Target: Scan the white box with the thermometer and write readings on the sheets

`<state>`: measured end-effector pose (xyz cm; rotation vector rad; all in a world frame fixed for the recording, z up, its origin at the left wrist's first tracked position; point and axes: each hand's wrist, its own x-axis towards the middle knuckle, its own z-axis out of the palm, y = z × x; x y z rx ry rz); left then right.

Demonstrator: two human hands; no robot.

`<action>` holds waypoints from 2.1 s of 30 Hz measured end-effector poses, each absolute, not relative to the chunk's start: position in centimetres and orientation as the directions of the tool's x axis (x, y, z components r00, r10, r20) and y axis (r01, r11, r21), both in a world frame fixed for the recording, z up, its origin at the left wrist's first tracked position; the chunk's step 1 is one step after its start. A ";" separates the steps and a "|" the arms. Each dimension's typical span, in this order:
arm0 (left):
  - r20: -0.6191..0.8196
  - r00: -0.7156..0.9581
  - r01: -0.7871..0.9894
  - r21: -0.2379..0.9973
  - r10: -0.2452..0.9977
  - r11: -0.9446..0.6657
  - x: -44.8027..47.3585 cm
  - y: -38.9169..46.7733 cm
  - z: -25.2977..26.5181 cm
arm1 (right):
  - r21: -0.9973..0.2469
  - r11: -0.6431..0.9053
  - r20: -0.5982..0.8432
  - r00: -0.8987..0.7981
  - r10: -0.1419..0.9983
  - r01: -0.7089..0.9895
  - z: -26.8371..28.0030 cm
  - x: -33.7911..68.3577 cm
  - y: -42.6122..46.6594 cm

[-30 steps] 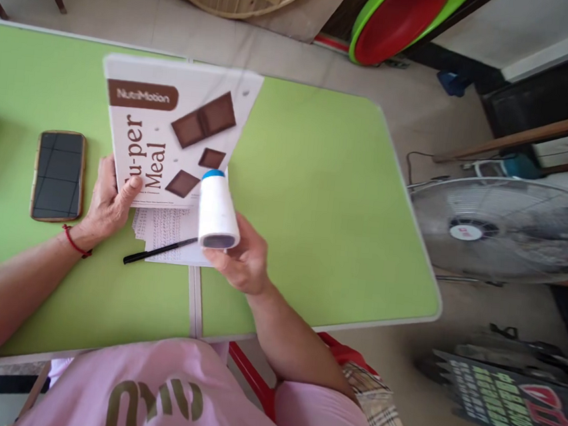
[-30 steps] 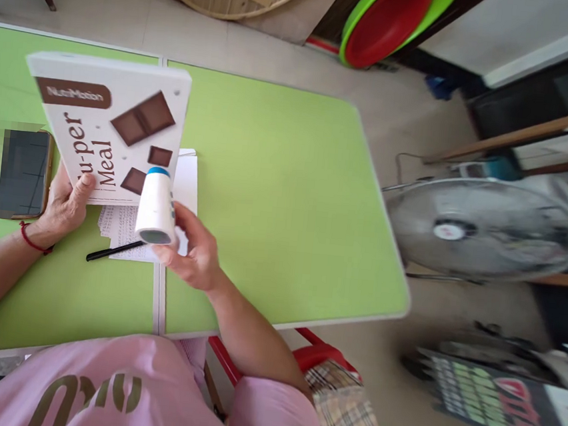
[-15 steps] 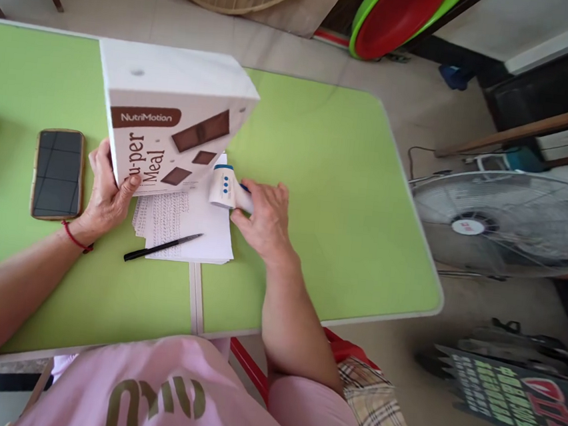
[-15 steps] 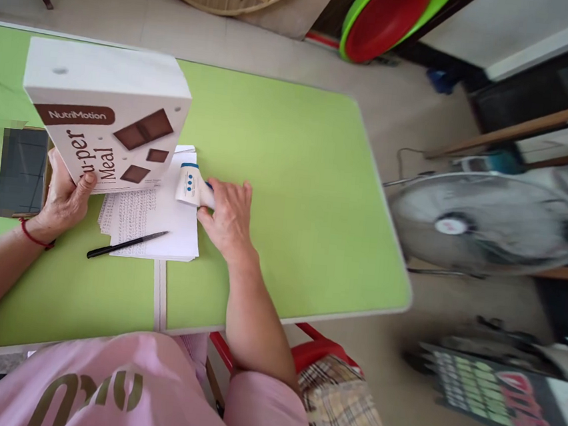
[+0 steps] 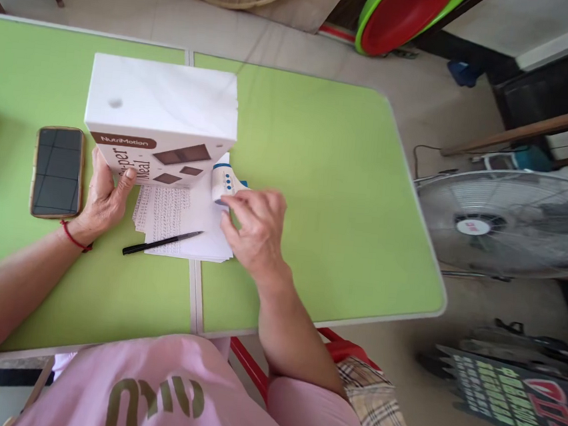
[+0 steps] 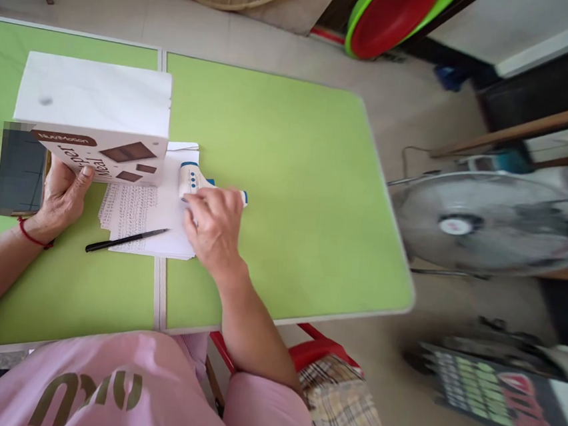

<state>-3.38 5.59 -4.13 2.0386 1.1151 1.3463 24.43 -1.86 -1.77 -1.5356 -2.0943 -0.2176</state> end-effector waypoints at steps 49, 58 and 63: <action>0.431 0.840 0.311 0.113 0.328 -0.944 -1.0 1.4 -1.8 | -0.775 0.302 0.381 0.030 0.924 0.555 -3.7 20.5 -1.4; 0.440 0.836 0.312 0.113 0.329 -0.943 -1.1 1.5 -1.7 | -0.729 0.361 0.426 -0.027 0.904 0.582 -4.0 20.4 -1.3; 0.430 0.840 0.310 0.120 0.330 -0.943 -1.0 1.5 -1.8 | -0.731 0.392 0.451 -0.035 0.892 0.559 -3.8 20.4 -1.3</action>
